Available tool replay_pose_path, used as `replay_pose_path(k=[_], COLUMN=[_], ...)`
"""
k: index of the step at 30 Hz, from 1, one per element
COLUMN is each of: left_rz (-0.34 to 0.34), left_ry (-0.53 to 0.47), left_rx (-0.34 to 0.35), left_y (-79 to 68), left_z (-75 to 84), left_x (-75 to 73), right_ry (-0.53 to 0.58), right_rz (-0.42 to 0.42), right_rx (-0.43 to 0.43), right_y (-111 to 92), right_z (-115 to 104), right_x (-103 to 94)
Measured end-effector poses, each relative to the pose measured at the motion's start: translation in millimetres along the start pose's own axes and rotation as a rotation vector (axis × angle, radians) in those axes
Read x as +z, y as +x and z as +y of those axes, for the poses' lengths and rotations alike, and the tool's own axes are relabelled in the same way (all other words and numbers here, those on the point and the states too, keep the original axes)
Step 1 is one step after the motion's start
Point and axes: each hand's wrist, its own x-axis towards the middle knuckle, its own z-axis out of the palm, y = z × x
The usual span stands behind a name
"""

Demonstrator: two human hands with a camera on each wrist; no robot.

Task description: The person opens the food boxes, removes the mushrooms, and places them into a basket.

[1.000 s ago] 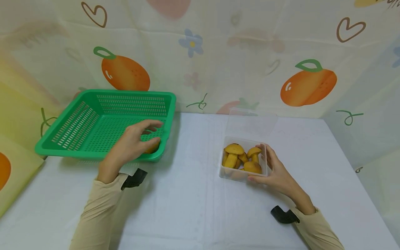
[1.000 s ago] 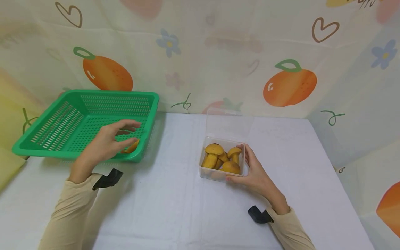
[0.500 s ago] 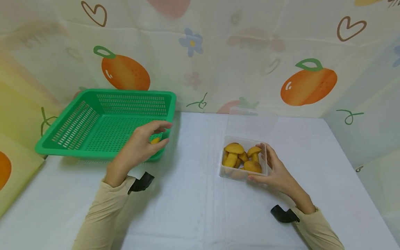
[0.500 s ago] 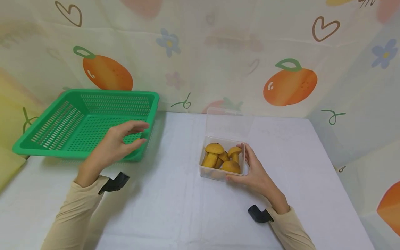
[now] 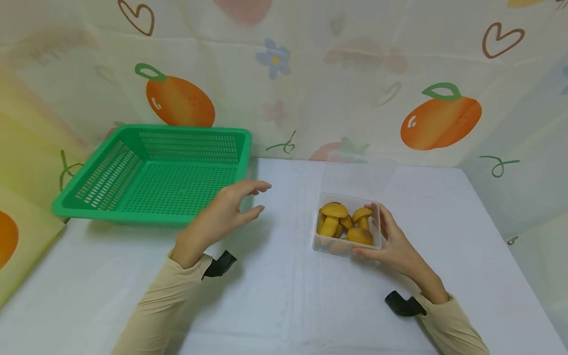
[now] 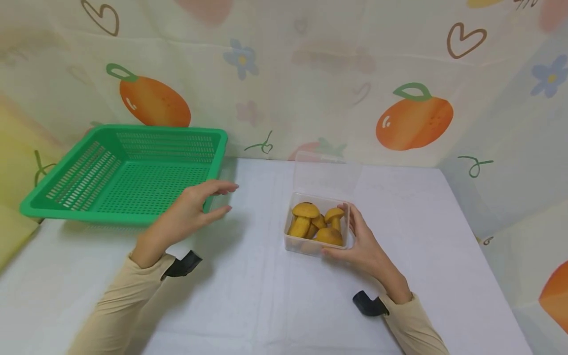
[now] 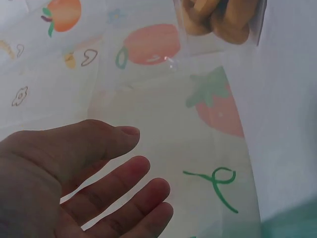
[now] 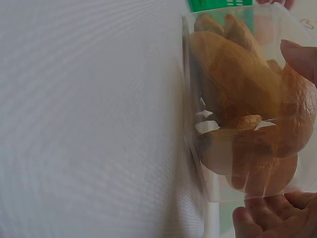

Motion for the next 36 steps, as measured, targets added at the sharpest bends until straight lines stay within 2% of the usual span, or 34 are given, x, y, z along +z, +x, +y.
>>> replay_pose_path(k=[9, 17, 36], left_rz=[-0.036, -0.076, -0.186], left_ry=[0.014, 0.014, -0.051], left_rx=[0.056, 0.045, 0.054], left_y=[7.4, 16.2, 46.2], left_z=[9.0, 11.4, 31.3], left_x=[18.2, 34.0, 65.6], right_ry=[0.002, 0.005, -0.012], right_rz=[-0.002, 0.011, 0.047], right_rx=[-0.01, -0.021, -0.021], right_y=[1.5, -1.7, -2.0], right_z=[4.1, 4.5, 4.1], right_x=[0.9, 1.9, 2.4])
